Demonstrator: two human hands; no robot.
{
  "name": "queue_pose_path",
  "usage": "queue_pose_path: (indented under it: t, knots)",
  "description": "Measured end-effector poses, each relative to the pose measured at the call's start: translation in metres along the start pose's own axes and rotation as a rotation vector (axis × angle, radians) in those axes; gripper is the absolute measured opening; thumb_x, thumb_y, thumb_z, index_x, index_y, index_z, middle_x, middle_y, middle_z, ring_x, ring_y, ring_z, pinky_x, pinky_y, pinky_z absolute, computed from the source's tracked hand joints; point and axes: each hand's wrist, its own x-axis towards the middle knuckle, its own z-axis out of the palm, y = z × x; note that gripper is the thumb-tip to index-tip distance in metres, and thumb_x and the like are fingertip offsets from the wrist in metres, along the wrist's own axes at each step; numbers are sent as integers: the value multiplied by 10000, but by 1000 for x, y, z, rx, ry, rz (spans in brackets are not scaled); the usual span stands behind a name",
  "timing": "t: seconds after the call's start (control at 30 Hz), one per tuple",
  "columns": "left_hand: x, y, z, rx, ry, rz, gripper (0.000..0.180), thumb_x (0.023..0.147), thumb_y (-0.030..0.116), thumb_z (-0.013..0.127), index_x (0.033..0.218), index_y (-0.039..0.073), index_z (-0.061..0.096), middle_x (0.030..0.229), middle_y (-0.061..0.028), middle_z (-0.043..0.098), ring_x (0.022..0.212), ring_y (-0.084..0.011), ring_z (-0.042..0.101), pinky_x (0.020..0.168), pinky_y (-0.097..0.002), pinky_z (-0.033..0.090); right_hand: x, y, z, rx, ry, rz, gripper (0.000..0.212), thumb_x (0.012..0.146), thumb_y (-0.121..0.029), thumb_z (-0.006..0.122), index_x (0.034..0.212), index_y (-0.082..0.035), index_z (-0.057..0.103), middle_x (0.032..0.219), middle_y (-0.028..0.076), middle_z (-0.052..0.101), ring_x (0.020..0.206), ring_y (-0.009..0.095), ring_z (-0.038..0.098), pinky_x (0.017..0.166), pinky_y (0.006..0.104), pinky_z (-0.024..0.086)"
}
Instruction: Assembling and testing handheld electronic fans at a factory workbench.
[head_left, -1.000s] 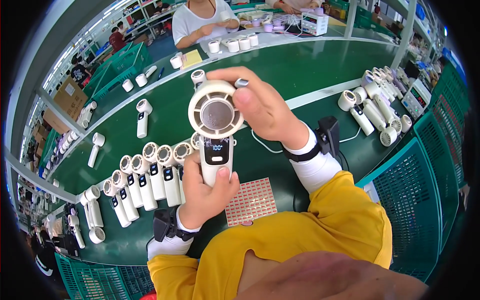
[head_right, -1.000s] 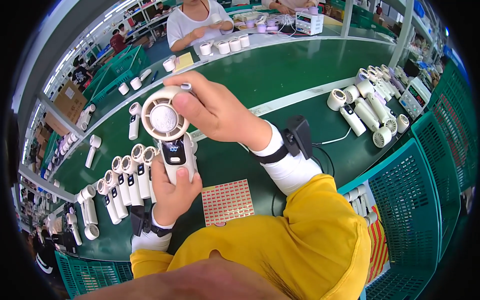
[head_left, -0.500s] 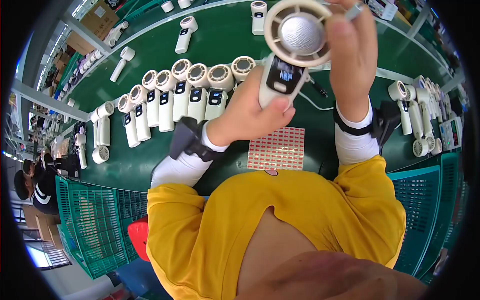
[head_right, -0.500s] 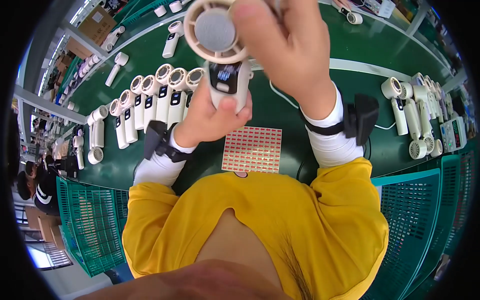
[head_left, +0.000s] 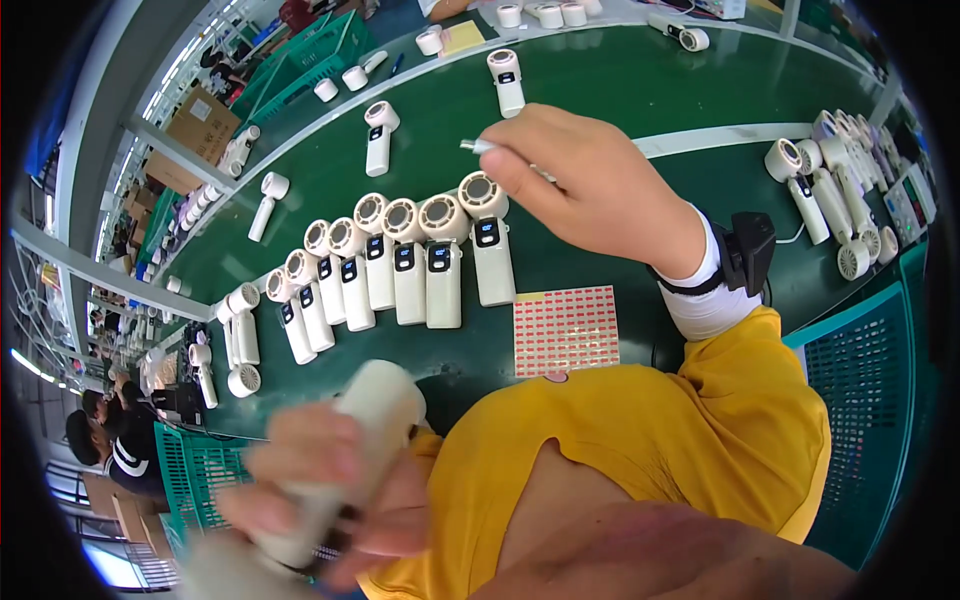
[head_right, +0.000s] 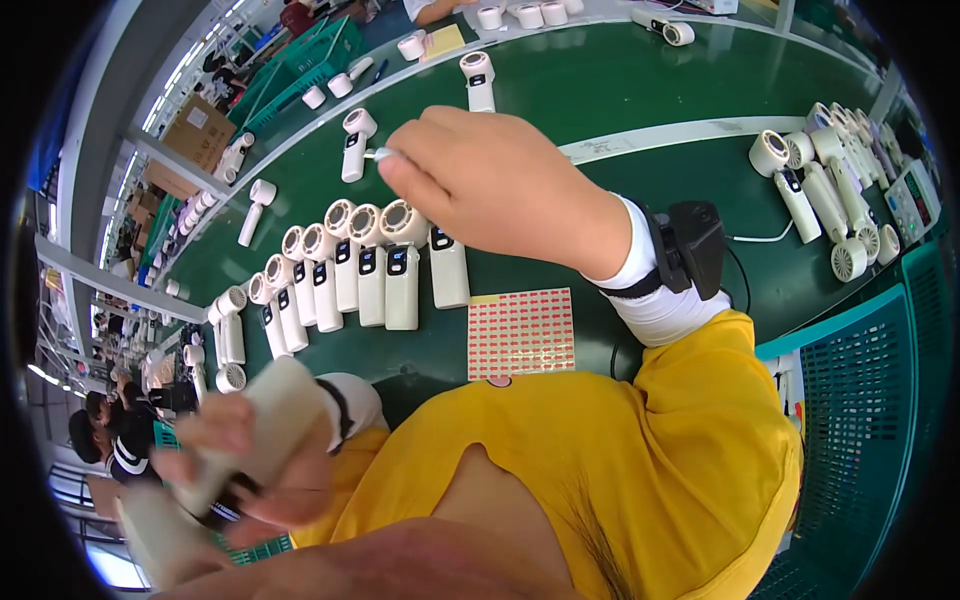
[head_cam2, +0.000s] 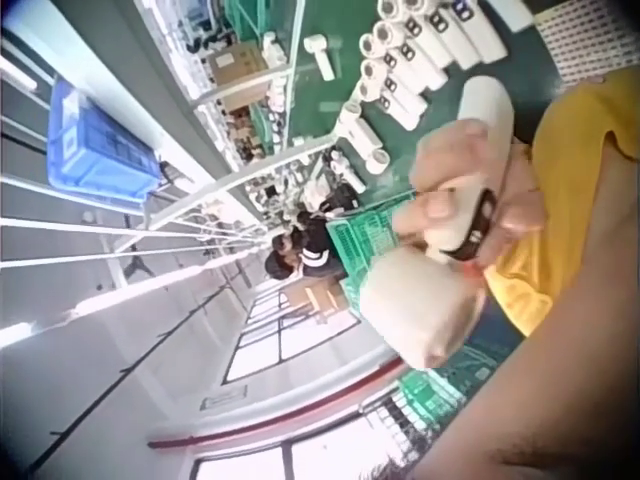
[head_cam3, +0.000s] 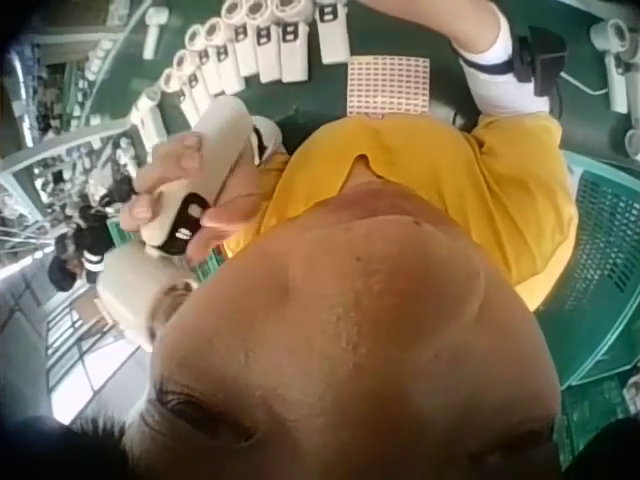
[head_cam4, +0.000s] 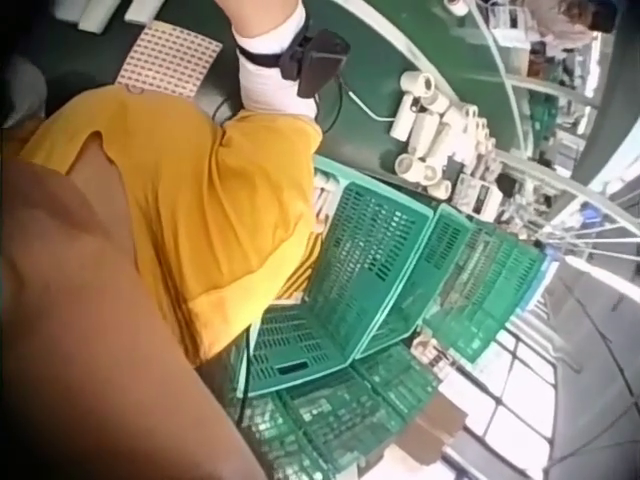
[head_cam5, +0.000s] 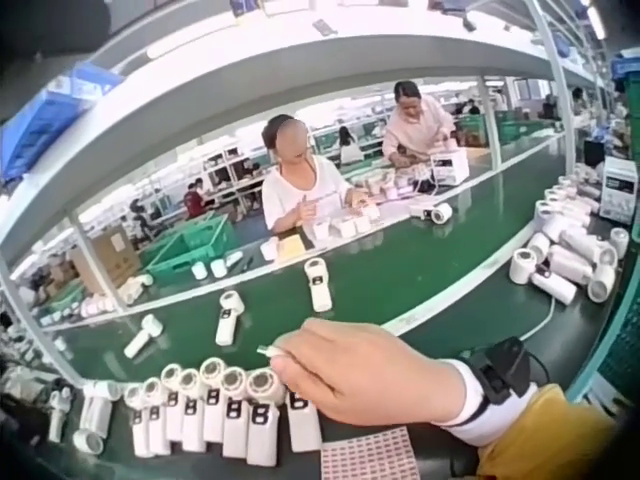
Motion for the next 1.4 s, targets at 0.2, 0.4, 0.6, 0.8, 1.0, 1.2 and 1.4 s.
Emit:
queue_pose_path:
  t: [0.2,0.4,0.6,0.8,1.0,1.2,1.4]
  knots:
    - [1,11,-1,-300,82,17,378,760,181,600,1003,2,372,938,-51,490,612,-160,477,522,-265,386,-6,-11,-1,101,-63,-38,165,839,-165,520,895,-12,547,736,106,538,623,252,517,548,302,411]
    - [-6,0,7,-72,114,292,337,817,145,510,1059,-28,354,962,-76,476,627,-152,482,546,-272,411,2,-7,0,83,-16,-31,161,834,-160,526,894,-11,539,731,103,536,619,241,521,537,294,407]
    - [34,-20,-11,-422,102,-604,362,884,199,340,1111,-84,340,913,-179,471,680,-223,528,586,-300,474,0,-17,-12,196,-15,-66,153,846,-158,517,876,-8,530,694,83,508,574,206,485,516,273,385]
    - [10,-59,18,-233,-239,-1031,291,899,140,301,1106,-61,334,896,-193,509,675,-249,572,548,-312,510,-4,-15,-19,371,-30,44,177,866,-171,500,813,-4,522,651,58,473,538,154,427,487,257,345]
    - [10,-52,19,-262,-392,-1168,247,907,131,303,1084,-38,334,884,-176,526,633,-251,594,547,-313,508,-3,-26,-26,519,-143,163,211,874,-181,493,754,-8,517,611,40,455,523,123,398,471,250,318]
    - [1,-58,10,-581,-462,-1155,313,912,182,327,1147,-23,297,870,-167,530,585,-228,584,530,-299,496,-2,-25,-26,545,-175,66,219,869,-185,497,735,-14,526,596,41,466,516,132,413,468,252,322]
    - [-3,-69,9,-586,-598,-1045,398,908,218,360,1212,-17,256,885,-160,529,578,-219,571,513,-292,483,0,-21,-38,491,-290,30,213,855,-185,511,704,-39,543,599,61,522,514,180,480,470,271,365]
